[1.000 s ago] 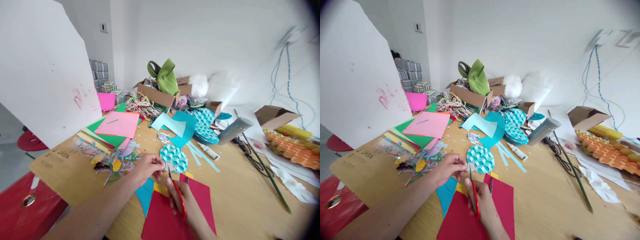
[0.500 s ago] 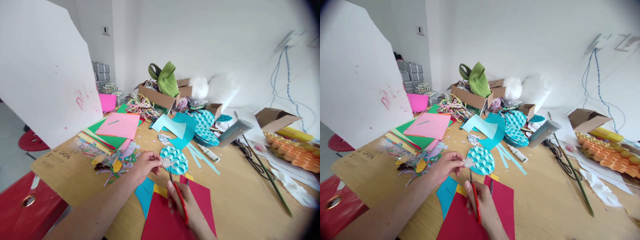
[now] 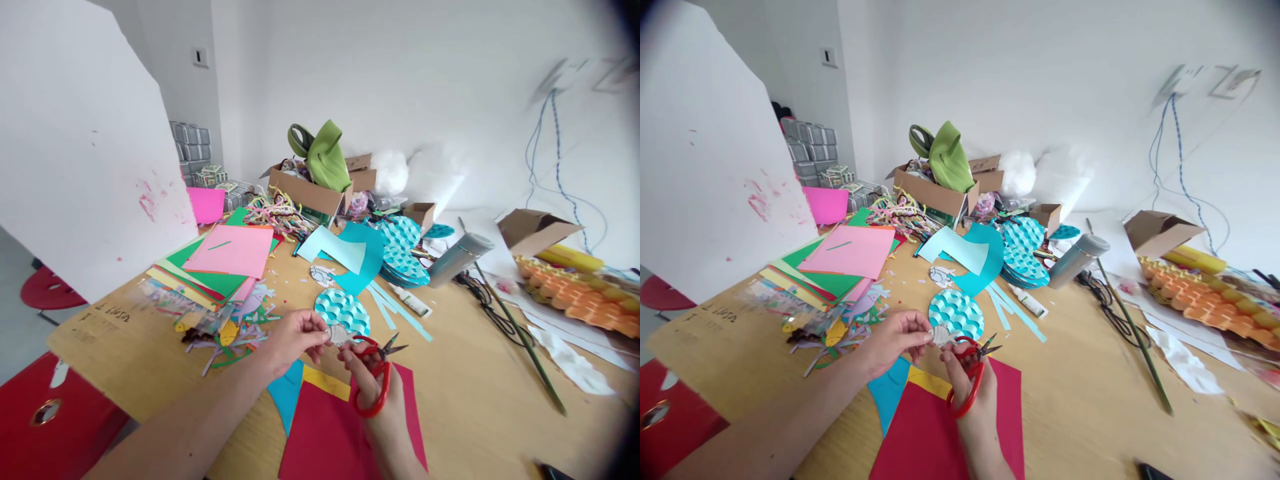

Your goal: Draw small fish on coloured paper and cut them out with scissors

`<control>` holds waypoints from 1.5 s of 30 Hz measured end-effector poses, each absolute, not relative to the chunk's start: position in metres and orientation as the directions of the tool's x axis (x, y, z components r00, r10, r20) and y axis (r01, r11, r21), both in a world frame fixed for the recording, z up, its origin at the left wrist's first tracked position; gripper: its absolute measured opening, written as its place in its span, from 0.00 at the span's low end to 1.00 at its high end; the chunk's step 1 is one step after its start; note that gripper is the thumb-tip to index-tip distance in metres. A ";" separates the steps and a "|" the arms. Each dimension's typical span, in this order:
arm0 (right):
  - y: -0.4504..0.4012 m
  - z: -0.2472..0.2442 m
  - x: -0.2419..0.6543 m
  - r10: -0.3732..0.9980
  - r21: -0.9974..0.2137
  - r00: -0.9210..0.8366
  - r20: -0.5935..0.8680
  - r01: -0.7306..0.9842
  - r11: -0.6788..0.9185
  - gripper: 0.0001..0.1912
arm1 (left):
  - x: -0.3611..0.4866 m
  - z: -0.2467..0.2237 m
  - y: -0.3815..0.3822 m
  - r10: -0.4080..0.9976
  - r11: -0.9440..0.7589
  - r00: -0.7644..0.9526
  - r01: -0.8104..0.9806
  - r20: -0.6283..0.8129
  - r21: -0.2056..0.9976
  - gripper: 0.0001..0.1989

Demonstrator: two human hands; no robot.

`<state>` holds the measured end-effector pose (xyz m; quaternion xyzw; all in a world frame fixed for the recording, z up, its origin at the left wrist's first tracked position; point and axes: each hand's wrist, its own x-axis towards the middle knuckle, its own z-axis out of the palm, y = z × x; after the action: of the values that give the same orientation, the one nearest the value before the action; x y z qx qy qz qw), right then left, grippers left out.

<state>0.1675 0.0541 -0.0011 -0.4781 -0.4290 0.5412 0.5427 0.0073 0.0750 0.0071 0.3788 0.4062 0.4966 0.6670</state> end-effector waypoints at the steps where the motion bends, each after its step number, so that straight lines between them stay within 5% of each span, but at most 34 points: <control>1: 0.054 -0.001 0.168 0.998 -0.982 0.038 -0.051 -0.182 -0.043 0.18 | 0.007 0.008 0.074 0.969 0.224 0.180 -0.348 -0.170 0.910 0.20; 18: 0.053 0.002 0.168 0.999 -0.981 -0.028 -0.045 -0.185 -0.050 0.18 | 0.008 -0.002 0.073 0.905 0.231 0.400 -0.179 -0.144 0.956 0.23; 32: 0.055 0.005 0.169 0.995 -0.965 -0.078 -0.067 -0.247 -0.085 0.16 | 0.014 -0.004 0.072 0.932 0.135 0.341 -0.023 -0.119 0.991 0.19; 45: 0.067 -0.002 0.176 0.904 -0.794 -0.297 -0.308 -0.443 -0.416 0.10 | 0.010 -0.005 0.072 0.874 0.206 0.466 -0.100 -0.137 0.974 0.23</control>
<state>0.1757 0.0669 -0.0021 -0.3858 -0.2985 0.7479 0.4503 0.0102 0.0720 -0.0047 0.5191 0.3728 0.3575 0.6810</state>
